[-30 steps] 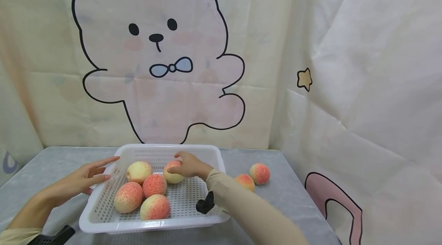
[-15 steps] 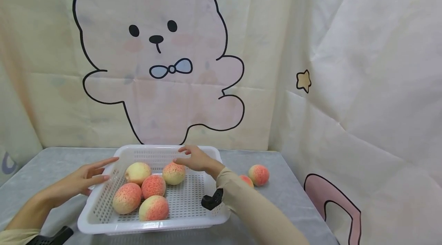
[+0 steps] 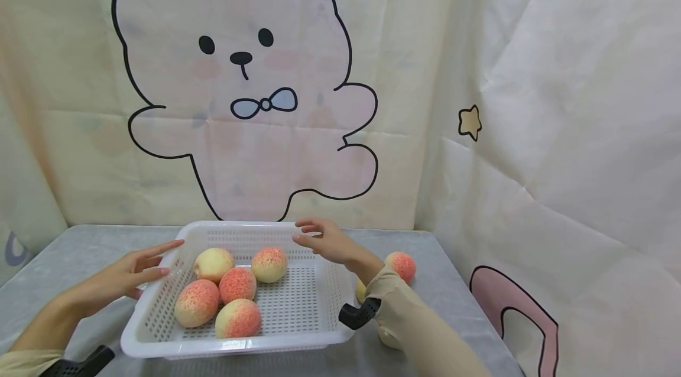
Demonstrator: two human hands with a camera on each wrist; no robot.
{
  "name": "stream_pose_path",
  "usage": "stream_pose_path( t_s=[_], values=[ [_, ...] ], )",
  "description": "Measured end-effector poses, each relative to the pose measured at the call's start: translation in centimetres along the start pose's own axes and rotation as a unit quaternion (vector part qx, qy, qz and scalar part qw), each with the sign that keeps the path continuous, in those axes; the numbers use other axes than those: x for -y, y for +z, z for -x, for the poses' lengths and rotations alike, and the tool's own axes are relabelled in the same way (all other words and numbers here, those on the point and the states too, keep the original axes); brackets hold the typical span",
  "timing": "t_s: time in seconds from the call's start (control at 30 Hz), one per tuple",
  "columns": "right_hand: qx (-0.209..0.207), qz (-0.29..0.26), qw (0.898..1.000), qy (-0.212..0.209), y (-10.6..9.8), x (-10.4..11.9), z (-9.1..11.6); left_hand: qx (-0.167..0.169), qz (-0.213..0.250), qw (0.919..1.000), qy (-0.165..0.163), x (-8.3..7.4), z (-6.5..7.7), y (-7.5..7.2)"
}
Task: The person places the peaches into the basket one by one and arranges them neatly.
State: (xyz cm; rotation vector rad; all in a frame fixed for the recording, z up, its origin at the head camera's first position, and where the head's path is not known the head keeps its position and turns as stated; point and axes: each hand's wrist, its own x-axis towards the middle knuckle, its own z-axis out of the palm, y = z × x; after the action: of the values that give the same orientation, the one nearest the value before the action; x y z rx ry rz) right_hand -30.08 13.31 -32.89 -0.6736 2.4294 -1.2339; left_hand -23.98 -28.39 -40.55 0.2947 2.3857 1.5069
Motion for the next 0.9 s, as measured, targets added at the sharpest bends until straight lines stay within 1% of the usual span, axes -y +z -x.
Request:
stream_pose_path(
  t_s=[0.2, 0.4, 0.63, 0.9],
  values=[
    [-0.021, -0.022, 0.999, -0.02, -2.3, -1.1, 1.5, 0.008, 0.008, 0.9999, 0.012, -0.1, 0.0, -0.1],
    [-0.033, -0.035, 0.998, -0.039, -4.6, -1.8, 2.7, 0.01, 0.012, 0.9998, 0.01, 0.1, 0.0, -0.1],
    [-0.062, -0.052, 0.996, -0.03, -6.7, -3.1, 3.9, 0.02, 0.024, 0.9993, 0.019, 0.2, -0.1, -0.4],
    [-0.08, -0.046, 0.996, -0.019, -7.8, -5.6, 4.9, 0.016, 0.021, 0.9995, 0.017, 0.1, 0.0, -0.3]
  ],
)
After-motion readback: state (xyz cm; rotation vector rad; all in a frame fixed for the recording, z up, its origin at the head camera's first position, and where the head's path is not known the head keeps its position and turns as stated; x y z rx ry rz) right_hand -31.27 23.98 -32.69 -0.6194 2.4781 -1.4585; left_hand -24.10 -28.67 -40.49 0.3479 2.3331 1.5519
